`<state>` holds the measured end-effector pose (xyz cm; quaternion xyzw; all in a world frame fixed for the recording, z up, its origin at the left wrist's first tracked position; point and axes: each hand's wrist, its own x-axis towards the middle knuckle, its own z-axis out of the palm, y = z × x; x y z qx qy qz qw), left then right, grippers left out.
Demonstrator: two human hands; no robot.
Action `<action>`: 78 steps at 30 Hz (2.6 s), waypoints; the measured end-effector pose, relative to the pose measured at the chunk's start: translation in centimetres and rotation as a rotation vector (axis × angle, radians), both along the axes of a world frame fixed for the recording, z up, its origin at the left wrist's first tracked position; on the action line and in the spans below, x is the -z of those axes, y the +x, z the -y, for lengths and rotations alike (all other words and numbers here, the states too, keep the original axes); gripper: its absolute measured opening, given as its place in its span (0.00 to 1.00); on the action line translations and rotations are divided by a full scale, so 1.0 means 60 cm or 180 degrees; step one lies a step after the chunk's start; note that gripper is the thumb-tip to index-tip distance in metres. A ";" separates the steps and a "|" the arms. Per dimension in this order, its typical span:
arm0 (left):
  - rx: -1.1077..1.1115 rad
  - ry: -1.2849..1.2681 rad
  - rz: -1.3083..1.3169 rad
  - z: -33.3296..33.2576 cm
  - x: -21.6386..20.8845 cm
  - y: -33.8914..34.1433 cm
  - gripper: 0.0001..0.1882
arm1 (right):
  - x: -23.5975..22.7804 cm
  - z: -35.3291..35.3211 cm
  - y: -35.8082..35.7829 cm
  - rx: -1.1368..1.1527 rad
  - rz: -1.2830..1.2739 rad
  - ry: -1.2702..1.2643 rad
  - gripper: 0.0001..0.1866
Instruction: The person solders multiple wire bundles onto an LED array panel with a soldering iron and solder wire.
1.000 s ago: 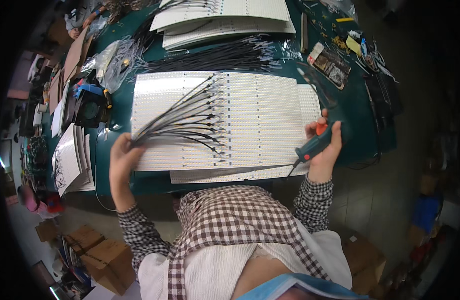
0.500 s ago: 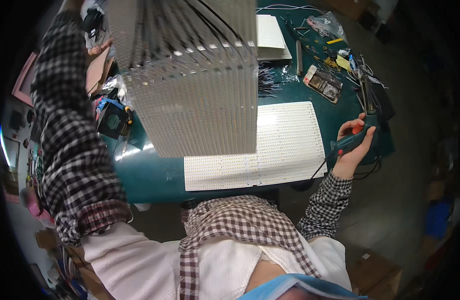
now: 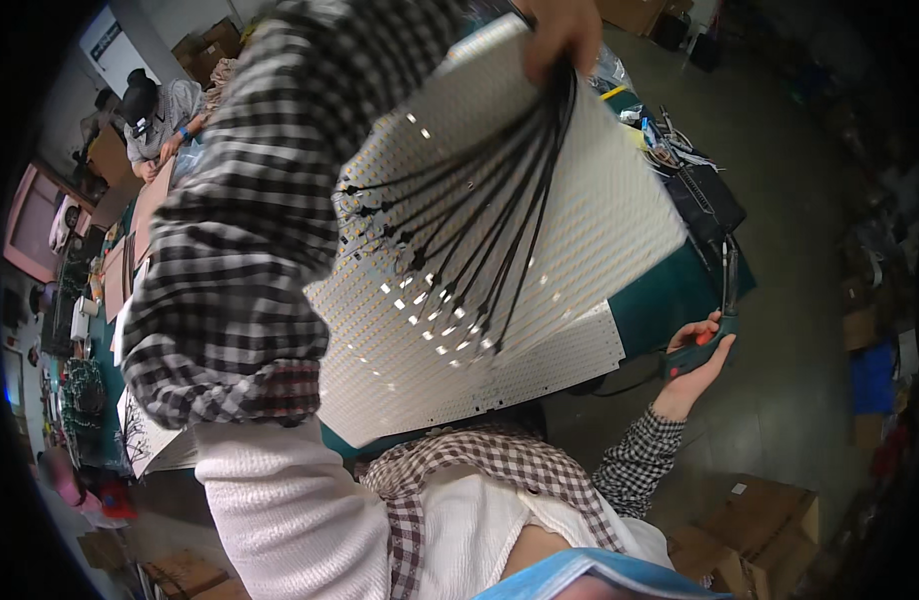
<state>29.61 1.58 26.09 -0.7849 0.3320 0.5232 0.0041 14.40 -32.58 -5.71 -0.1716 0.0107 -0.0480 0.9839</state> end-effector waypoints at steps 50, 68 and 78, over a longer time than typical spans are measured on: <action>-0.2488 -0.2135 0.3463 -0.084 0.394 -0.625 0.18 | 0.001 -0.179 -0.094 -0.1826 0.0094 -0.1651 0.27; -0.2774 -0.1860 0.3623 -0.034 0.517 -0.612 0.09 | -0.029 -0.094 -0.309 -0.2591 -0.0037 -0.3775 0.28; -0.3793 -0.2283 0.3376 -0.015 0.518 -0.613 0.08 | -0.043 -0.109 -0.310 -0.2655 0.0360 -0.4312 0.30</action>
